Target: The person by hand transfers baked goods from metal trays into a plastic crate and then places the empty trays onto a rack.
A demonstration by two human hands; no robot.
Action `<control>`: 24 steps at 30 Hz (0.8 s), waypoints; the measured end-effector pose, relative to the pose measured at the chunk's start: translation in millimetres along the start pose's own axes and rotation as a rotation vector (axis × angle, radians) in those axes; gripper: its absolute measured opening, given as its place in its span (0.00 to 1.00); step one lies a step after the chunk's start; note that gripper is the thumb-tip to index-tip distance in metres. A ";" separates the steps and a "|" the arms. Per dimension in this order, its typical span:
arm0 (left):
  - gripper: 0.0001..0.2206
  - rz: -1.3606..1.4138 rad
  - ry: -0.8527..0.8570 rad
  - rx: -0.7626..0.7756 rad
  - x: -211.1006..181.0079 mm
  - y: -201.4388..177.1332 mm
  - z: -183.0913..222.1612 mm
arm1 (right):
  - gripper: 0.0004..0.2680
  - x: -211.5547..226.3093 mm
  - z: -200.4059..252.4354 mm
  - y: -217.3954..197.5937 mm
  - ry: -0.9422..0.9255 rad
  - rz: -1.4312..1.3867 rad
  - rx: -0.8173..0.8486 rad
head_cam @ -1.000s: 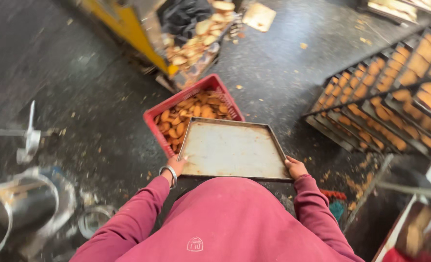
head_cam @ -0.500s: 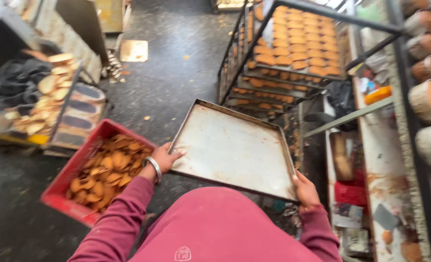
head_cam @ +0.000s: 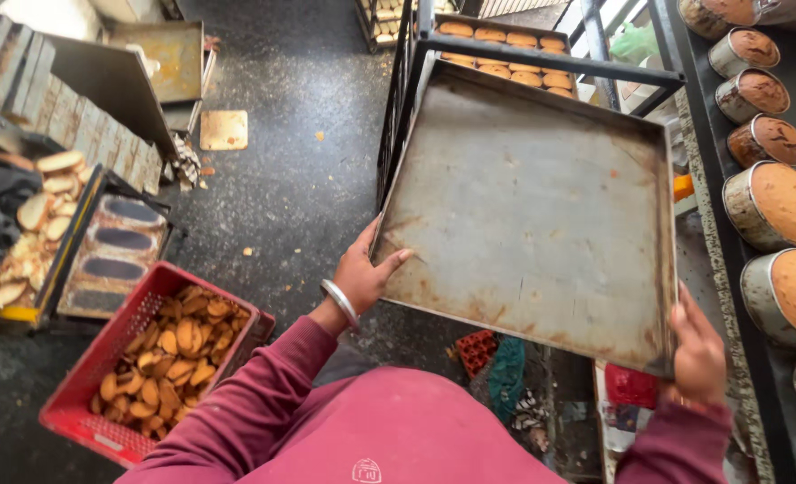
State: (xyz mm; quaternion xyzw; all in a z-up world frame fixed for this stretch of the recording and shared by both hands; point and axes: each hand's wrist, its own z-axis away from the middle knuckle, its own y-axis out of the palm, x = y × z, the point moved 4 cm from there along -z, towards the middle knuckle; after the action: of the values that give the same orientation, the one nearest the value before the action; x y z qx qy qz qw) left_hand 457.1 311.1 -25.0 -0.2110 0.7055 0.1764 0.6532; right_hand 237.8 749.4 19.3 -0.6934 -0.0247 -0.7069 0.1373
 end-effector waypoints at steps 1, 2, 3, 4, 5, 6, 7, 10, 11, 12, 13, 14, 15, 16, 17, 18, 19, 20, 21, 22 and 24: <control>0.33 -0.034 0.011 -0.035 4.7 1.3 -14.0 | 0.17 -1.4 -15.6 6.7 0.096 -0.154 -0.004; 0.34 -0.068 0.023 -0.070 9.9 2.0 -27.5 | 0.17 -3.4 -34.5 14.0 0.092 -0.164 -0.016; 0.34 -0.066 0.035 -0.055 15.4 8.4 -41.9 | 0.18 -7.0 -57.4 22.5 0.071 -0.299 0.027; 0.36 -0.104 -0.043 -0.075 24.7 13.0 -55.2 | 0.19 -14.3 -75.6 29.3 0.048 -0.433 0.071; 0.38 -0.139 -0.122 -0.098 34.6 17.1 -67.6 | 0.19 -23.5 -89.9 31.0 0.037 -0.434 0.059; 0.38 -0.136 -0.111 -0.086 40.7 23.2 -81.0 | 0.22 -37.7 -103.6 32.3 0.162 -0.620 -0.002; 0.38 -0.059 -0.106 -0.073 46.3 29.5 -93.1 | 0.25 -51.0 -117.1 37.3 0.291 -0.807 -0.059; 0.41 0.034 -0.136 -0.047 58.5 42.0 -119.8 | 0.30 -66.0 -127.6 64.5 0.125 -1.059 -0.137; 0.42 0.041 -0.183 -0.047 60.2 42.3 -125.3 | 0.30 -69.9 -124.2 89.1 0.071 -1.066 -0.208; 0.42 0.044 -0.175 -0.049 57.6 41.7 -129.8 | 0.30 -71.7 -118.5 117.4 0.143 -1.136 -0.246; 0.43 0.245 -0.264 -0.055 57.2 37.6 -131.6 | 0.30 -68.8 -113.5 147.2 0.223 -1.207 -0.280; 0.43 0.447 -0.350 -0.060 54.9 34.3 -136.9 | 0.30 -57.2 -114.1 170.2 0.221 -1.211 -0.270; 0.43 0.442 -0.346 -0.067 49.2 27.8 -141.9 | 0.29 -50.3 -111.6 190.9 0.352 -1.093 -0.266; 0.44 0.445 -0.449 -0.005 47.3 24.9 -143.0 | 0.29 -41.6 -111.2 203.1 0.479 -0.971 -0.258; 0.45 0.453 -0.558 0.052 46.8 23.9 -142.9 | 0.29 -27.8 -117.0 206.7 0.487 -0.969 -0.247; 0.45 0.453 -0.559 0.038 44.9 21.6 -148.5 | 0.29 -11.7 -128.9 210.4 0.427 -0.932 -0.154; 0.43 0.396 -0.591 -0.001 46.2 16.9 -151.5 | 0.29 1.7 -143.3 218.3 0.372 -0.893 -0.050; 0.41 0.340 -0.623 -0.040 49.3 12.2 -152.2 | 0.29 10.4 -158.4 222.7 0.386 -0.889 -0.027; 0.41 0.343 -0.624 -0.060 53.2 8.3 -153.0 | 0.31 20.4 -175.5 223.0 0.362 -0.888 0.033; 0.39 0.345 -0.567 -0.102 56.7 2.0 -154.3 | 0.33 26.8 -191.9 226.3 0.338 -0.887 0.093; 0.38 0.355 -0.513 -0.155 68.1 4.6 -148.7 | 0.36 40.7 -229.0 241.4 0.181 -0.847 0.428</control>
State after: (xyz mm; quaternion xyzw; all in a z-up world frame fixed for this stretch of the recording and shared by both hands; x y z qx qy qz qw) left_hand 324.8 232.3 -80.4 -0.0824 0.5282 0.3881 0.7507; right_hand 69.9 459.3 13.4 -0.5142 -0.4377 -0.7373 -0.0213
